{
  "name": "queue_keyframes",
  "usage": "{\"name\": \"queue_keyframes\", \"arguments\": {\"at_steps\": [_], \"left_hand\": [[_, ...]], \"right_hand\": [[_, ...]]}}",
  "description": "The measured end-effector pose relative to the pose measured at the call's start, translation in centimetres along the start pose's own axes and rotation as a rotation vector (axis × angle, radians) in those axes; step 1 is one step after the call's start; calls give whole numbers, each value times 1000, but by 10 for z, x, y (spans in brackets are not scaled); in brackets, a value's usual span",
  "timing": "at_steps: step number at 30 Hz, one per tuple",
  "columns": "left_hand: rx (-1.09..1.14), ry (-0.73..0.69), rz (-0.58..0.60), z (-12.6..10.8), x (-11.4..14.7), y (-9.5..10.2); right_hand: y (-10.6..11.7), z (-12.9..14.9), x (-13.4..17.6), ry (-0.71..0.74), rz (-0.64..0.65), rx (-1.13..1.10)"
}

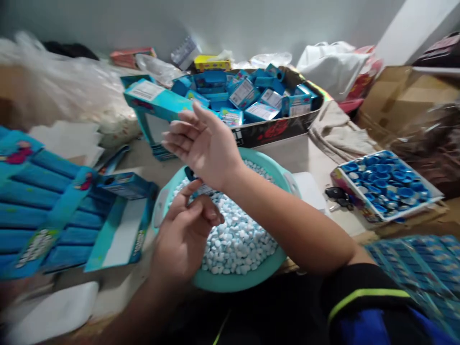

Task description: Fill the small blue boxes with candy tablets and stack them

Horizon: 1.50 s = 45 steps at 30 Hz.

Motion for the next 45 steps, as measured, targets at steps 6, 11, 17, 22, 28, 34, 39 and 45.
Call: {"name": "queue_keyframes", "arguments": {"at_steps": [6,11,17,22,28,34,39,45], "left_hand": [[36,43,-8,-1,1,0],[42,31,12,-2,2,1],[39,-33,-42,-2,0,5],[144,-23,-112,-8,-6,7],[202,181,2,-11,-19,13],[141,28,-13,-14,-23,13],[-104,-239,72,-11,-11,3],[-795,-399,333,-1,-3,-2]], "right_hand": [[-7,9,2,121,-117,221],[-8,23,0,220,-153,496],[-10,32,9,202,77,1358],[2,38,14,-151,309,1542],[17,54,6,-50,403,1627],[22,74,21,214,463,1595],[8,121,88,590,-16,1445],[78,154,162,840,-551,1492]]}}
Point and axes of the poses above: each hand's wrist, its own x-axis away from the middle knuckle, its own y-axis out of the back of the hand, z = x × y, the point moved 2 cm from there along -x, towards the middle knuckle, and after that the axes turned 12 degrees about -x, right-handed, at the moved point
